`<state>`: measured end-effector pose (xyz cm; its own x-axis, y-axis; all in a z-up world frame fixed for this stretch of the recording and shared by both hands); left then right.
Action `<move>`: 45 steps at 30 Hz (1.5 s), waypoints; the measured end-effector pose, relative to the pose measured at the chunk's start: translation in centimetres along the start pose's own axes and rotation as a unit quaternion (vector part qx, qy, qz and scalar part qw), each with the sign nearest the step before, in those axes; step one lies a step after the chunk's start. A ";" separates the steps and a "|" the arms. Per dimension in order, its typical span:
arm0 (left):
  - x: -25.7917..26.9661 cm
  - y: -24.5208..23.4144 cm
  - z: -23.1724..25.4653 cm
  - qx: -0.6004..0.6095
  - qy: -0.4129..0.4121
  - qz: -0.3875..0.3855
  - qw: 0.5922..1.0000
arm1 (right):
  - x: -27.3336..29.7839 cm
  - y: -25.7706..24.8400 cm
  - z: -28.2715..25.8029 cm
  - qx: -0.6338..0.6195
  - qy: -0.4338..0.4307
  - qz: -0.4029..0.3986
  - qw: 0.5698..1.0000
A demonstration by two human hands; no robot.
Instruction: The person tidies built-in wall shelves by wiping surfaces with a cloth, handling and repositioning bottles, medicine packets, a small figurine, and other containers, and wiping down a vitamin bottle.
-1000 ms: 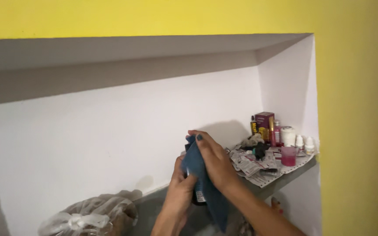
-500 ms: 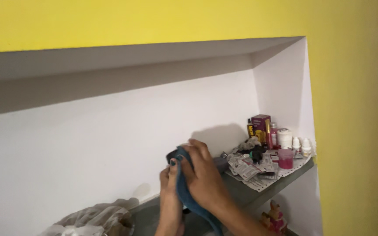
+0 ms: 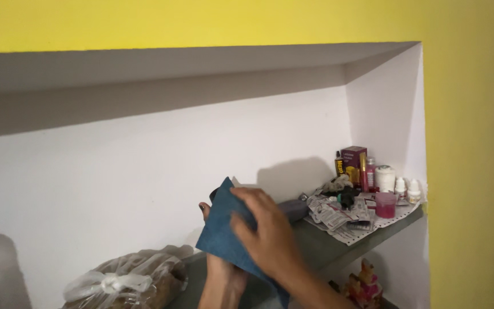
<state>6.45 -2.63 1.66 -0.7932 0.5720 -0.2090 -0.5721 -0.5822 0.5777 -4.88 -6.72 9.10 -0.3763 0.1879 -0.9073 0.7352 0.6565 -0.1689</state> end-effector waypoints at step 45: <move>-1.2 0.8 -1.0 -0.062 0.055 -0.044 0.996 | 0.5 -3.2 0.1 -0.185 -0.040 0.096 0.977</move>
<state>6.74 -4.38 1.60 -0.7532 0.5612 -0.3432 -0.6561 -0.6040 0.4524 -7.36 -8.76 9.18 -0.1948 0.2849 -0.9385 0.5273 0.8373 0.1448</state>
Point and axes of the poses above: each hand's wrist, its own x-axis away from the middle knuckle, its own y-axis out of the palm, z = x × y, the point moved 8 cm from there along -x, towards the middle knuckle, and after that the axes turned 9 degrees about -x, right-handed, at the moved point
